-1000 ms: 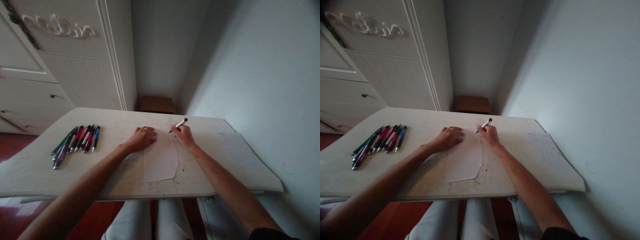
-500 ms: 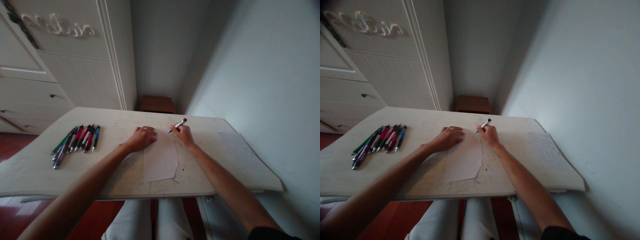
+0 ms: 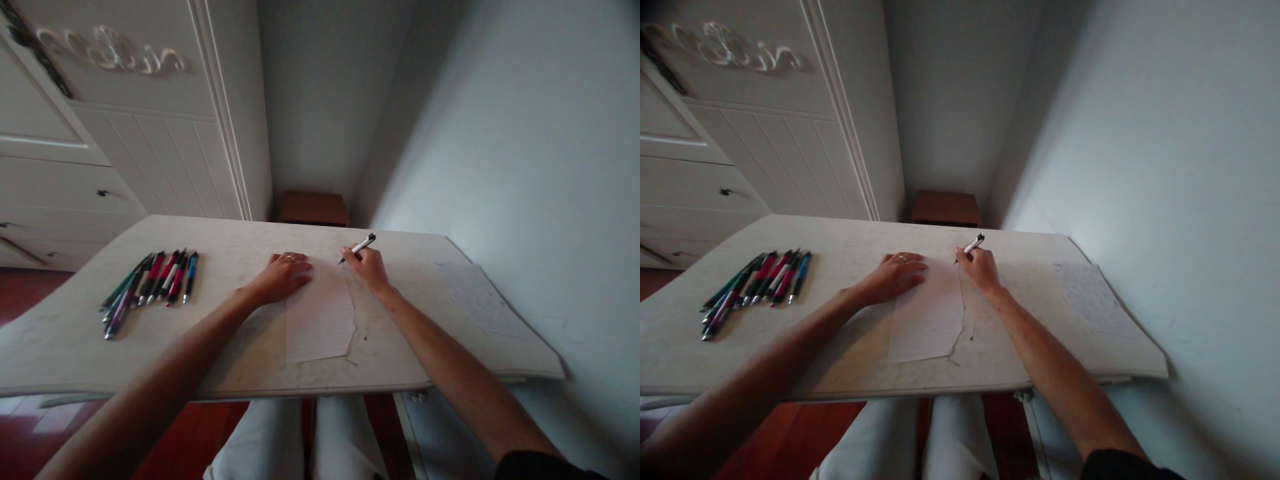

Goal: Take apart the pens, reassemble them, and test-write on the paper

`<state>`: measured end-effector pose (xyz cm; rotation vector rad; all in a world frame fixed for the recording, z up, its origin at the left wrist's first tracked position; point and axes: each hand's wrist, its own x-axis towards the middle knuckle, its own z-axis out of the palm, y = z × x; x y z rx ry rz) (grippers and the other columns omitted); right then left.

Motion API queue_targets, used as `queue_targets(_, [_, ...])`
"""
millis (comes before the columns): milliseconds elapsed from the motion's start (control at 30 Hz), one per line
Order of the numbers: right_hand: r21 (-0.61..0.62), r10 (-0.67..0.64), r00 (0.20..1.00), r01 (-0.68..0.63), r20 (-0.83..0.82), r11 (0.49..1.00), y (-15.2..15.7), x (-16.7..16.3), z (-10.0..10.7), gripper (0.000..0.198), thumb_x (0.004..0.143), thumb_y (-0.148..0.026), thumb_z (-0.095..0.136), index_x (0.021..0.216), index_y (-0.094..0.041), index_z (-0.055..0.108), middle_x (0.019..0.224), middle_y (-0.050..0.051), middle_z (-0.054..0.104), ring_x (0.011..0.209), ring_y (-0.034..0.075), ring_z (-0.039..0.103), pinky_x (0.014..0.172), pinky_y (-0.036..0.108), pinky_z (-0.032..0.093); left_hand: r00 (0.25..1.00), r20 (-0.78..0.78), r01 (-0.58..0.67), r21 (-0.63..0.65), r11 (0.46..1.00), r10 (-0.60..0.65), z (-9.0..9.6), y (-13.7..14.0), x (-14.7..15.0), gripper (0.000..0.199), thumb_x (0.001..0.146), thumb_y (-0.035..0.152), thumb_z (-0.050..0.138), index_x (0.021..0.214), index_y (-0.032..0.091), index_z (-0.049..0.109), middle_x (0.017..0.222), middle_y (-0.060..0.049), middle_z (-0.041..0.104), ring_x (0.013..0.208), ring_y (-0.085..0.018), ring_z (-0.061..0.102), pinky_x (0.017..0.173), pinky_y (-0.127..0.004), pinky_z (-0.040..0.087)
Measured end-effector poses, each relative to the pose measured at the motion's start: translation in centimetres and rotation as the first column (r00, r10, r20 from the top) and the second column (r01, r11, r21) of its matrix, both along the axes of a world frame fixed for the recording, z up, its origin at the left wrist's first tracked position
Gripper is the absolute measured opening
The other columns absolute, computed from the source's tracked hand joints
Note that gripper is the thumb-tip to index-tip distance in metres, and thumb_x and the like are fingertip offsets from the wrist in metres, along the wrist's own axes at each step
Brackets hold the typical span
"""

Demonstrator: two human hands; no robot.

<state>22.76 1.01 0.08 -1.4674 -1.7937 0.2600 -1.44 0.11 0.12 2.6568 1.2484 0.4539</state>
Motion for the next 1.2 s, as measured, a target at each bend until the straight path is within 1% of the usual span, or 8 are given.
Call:
queue_targets(200, [-0.009, -0.003, 1.000, 0.003, 0.003, 1.000, 0.17, 0.02, -0.37, 0.039, 0.087, -0.044, 0.053, 0.062, -0.016, 0.065, 0.056, 0.005, 0.064, 0.055, 0.017, 0.060, 0.053, 0.025, 0.035, 1.000, -0.007, 0.001, -0.010, 1.000, -0.001, 0.19, -0.05, -0.03, 0.034, 0.095, 0.040, 0.046, 0.119, 0.024, 0.063, 0.133, -0.011, 0.058, 0.125, -0.026, 0.051, 0.104, -0.049, 0.036])
queue_targets(367, [-0.019, 0.022, 1.000, -0.022, 0.018, 1.000, 0.24, 0.06, -0.36, 0.040, 0.086, -0.044, 0.053, 0.059, -0.017, 0.065, 0.056, 0.006, 0.064, 0.055, 0.018, 0.060, 0.054, 0.026, 0.036, 1.000, -0.005, 0.003, -0.010, 1.000, -0.003, 0.31, -0.12, 0.01, 0.033, 0.094, 0.040, 0.046, 0.119, 0.025, 0.063, 0.133, -0.010, 0.058, 0.124, -0.026, 0.051, 0.103, -0.048, 0.036])
queue_targets(500, [-0.022, -0.014, 0.999, 0.014, 0.033, 1.000, 0.34, 0.21, -0.23, 0.037, 0.085, -0.041, 0.053, 0.062, -0.016, 0.067, 0.056, 0.006, 0.065, 0.055, 0.017, 0.060, 0.053, 0.026, 0.035, 1.000, -0.001, -0.008, -0.020, 1.000, 0.008, 0.44, -0.25, 0.09, 0.033, 0.094, 0.040, 0.046, 0.117, 0.025, 0.064, 0.133, -0.010, 0.058, 0.124, -0.026, 0.051, 0.103, -0.049, 0.036])
queue_targets(633, [-0.024, -0.033, 0.999, 0.033, 0.002, 0.999, 0.22, 0.23, 0.04, 0.039, 0.086, -0.042, 0.052, 0.059, -0.017, 0.064, 0.053, 0.005, 0.061, 0.053, 0.017, 0.058, 0.052, 0.026, 0.034, 1.000, 0.003, -0.002, -0.022, 1.000, 0.002, 0.31, -0.20, 0.05, 0.034, 0.094, 0.040, 0.046, 0.118, 0.024, 0.064, 0.133, -0.011, 0.058, 0.125, -0.027, 0.051, 0.104, -0.050, 0.036])
queue_targets(800, [-0.024, 0.017, 1.000, -0.017, -0.007, 1.000, -0.03, 0.05, 0.23, 0.041, 0.087, -0.044, 0.051, 0.057, -0.017, 0.061, 0.052, 0.004, 0.060, 0.052, 0.016, 0.057, 0.051, 0.026, 0.033, 1.000, -0.001, -0.007, -0.005, 1.000, 0.007, 0.20, -0.07, 0.03, 0.033, 0.094, 0.041, 0.046, 0.117, 0.026, 0.065, 0.132, -0.009, 0.059, 0.124, -0.026, 0.052, 0.104, -0.048, 0.037])
queue_targets(1000, [-0.019, 0.016, 1.000, -0.016, -0.011, 1.000, 0.03, 0.00, -0.02, 0.040, 0.086, -0.044, 0.052, 0.061, -0.016, 0.064, 0.055, 0.005, 0.063, 0.053, 0.016, 0.058, 0.051, 0.025, 0.034, 1.000, -0.003, -0.011, 0.002, 1.000, 0.011, 0.15, -0.09, 0.08, 0.033, 0.094, 0.041, 0.047, 0.117, 0.027, 0.065, 0.132, -0.008, 0.059, 0.124, -0.026, 0.052, 0.105, -0.047, 0.037])
queue_targets(1100, [-0.014, 0.035, 0.999, -0.035, -0.001, 0.999, 0.12, 0.07, -0.16, 0.041, 0.087, -0.046, 0.051, 0.063, -0.016, 0.066, 0.058, 0.006, 0.065, 0.055, 0.016, 0.059, 0.053, 0.025, 0.034, 1.000, 0.002, -0.012, 0.000, 1.000, 0.012, 0.17, -0.11, 0.08, 0.032, 0.093, 0.040, 0.047, 0.117, 0.026, 0.065, 0.132, -0.009, 0.059, 0.123, -0.026, 0.052, 0.104, -0.047, 0.037])
queue_targets(1200, [-0.028, 0.042, 0.999, -0.041, 0.013, 0.999, 0.14, 0.10, -0.17, 0.040, 0.086, -0.045, 0.052, 0.061, -0.016, 0.066, 0.057, 0.006, 0.064, 0.055, 0.017, 0.059, 0.053, 0.026, 0.034, 1.000, -0.002, -0.009, -0.009, 1.000, 0.008, 0.28, -0.13, 0.09, 0.033, 0.094, 0.040, 0.047, 0.117, 0.025, 0.065, 0.133, -0.010, 0.058, 0.124, -0.027, 0.052, 0.104, -0.049, 0.036])
